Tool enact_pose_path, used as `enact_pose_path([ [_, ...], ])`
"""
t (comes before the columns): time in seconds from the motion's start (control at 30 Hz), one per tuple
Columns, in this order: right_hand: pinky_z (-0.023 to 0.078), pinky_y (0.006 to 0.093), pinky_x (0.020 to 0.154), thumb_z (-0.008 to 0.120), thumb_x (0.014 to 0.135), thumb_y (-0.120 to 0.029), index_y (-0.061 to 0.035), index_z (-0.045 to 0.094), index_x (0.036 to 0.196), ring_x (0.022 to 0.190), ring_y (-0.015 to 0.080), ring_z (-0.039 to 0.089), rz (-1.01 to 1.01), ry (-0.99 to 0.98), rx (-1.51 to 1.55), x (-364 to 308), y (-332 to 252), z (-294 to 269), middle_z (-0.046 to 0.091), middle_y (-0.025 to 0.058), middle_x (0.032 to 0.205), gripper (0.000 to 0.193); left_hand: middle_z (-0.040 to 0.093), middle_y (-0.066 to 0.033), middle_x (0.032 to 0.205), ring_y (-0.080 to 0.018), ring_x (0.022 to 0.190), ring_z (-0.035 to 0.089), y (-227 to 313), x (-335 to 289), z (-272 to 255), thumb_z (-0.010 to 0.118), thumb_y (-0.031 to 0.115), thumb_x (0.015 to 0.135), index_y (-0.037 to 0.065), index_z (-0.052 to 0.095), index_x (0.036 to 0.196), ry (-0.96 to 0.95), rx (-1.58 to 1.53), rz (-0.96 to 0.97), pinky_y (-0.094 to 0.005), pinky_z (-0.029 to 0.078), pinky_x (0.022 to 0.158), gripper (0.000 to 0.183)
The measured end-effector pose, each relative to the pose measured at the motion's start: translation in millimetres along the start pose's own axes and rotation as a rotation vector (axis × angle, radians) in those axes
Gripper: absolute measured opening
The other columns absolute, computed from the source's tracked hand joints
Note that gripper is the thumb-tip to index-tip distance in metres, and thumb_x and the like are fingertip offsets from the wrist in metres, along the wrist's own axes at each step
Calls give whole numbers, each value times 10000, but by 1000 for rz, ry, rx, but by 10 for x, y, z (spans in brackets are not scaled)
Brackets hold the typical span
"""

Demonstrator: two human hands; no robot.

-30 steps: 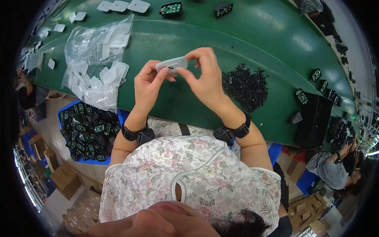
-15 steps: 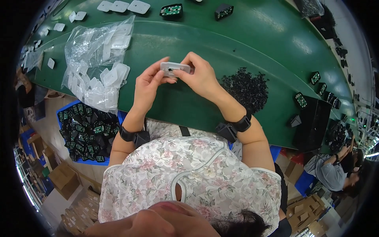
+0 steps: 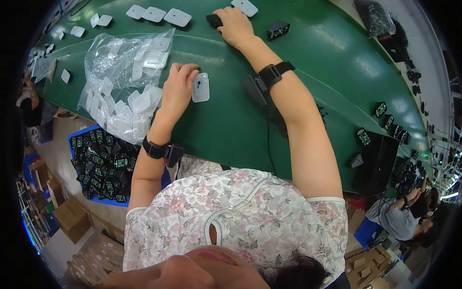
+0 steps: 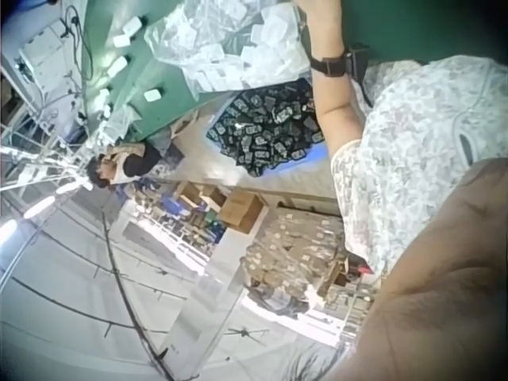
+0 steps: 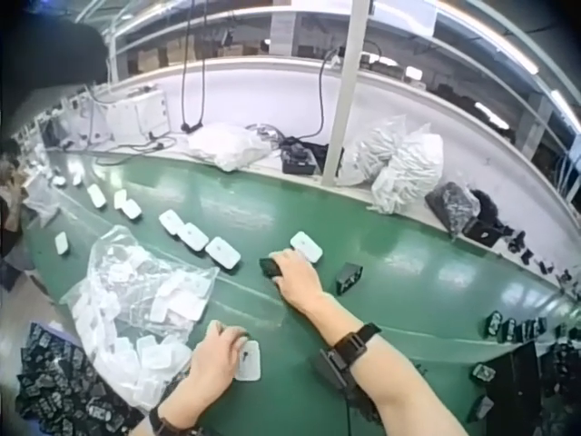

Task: The person picks up a screw and a white plastic base, joins them together, and then places a black housing over a circuit board before setting the unit aside.

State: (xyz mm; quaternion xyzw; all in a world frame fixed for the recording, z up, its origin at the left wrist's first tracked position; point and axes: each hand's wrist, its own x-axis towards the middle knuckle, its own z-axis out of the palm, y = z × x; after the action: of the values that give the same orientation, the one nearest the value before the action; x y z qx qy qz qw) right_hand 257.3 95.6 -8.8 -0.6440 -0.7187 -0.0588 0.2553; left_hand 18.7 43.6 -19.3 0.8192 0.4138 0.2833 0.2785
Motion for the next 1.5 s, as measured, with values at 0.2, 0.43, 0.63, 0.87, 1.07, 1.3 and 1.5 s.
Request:
enact_pose_path([
  [0.2, 465, 346, 826, 682, 805, -253, -75, 591, 1060, 984, 279, 588, 398, -196, 271, -521, -461, -788, 623, 77, 1066, 323, 500, -125, 953, -298, 879, 517, 182, -360, 29, 789, 327, 655, 11, 506, 1081, 43, 268, 164, -375, 449, 716, 601],
  [0.43, 470, 357, 852, 705, 791, -224, -38, 616, 1048, 1013, 282, 570, 240, -234, 133, -1255, -448, -997, 607, 98, 1081, 329, 556, -103, 1107, -293, 1055, 514, 66, -274, 128, 713, 73, 697, 43, 518, 1138, -36, 50, 336, -411, 401, 883, 483],
  [0.63, 474, 379, 868, 708, 768, -134, -28, 600, 1102, 1022, 300, 562, 153, -312, 84, -1378, -562, -983, 606, 113, 1096, 366, 582, -89, 1109, -268, 1080, 525, -6, -176, 97, 689, 29, 712, 70, 522, 1170, -97, -2, 339, -412, 389, 915, 490],
  [0.87, 486, 379, 837, 686, 756, -86, -49, 582, 1100, 988, 301, 575, -51, -224, 254, -1096, -865, -791, 625, 104, 1061, 361, 567, -104, 1256, -292, 1148, 534, -125, -249, 28, 587, -71, 757, 73, 514, 1280, -77, -402, 174, -376, 408, 975, 547],
  [1.07, 490, 377, 811, 674, 764, -99, -35, 574, 1052, 957, 291, 576, -63, -407, 226, -1016, -883, -615, 621, 95, 1018, 312, 558, -96, 1293, -274, 1186, 527, -154, -309, 16, 464, -112, 774, 56, 570, 1227, -119, -211, 312, -370, 424, 981, 495],
  [1.3, 515, 331, 745, 682, 743, -92, -41, 589, 1050, 922, 234, 591, -226, -230, 3, -1141, -1032, -571, 620, 66, 1030, 324, 553, -86, 1304, -252, 1179, 536, -93, -358, -103, 508, -61, 785, 51, 569, 1239, -117, -8, 420, -371, 435, 961, 472],
  [1.5, 526, 328, 726, 707, 720, -113, -66, 612, 1044, 919, 233, 601, -76, -238, 100, -1129, -1048, -701, 628, 59, 1004, 340, 571, -141, 1250, -258, 1108, 573, 111, -433, -63, 655, 124, 757, -5, 516, 1255, -78, 242, 538, -368, 451, 907, 533],
])
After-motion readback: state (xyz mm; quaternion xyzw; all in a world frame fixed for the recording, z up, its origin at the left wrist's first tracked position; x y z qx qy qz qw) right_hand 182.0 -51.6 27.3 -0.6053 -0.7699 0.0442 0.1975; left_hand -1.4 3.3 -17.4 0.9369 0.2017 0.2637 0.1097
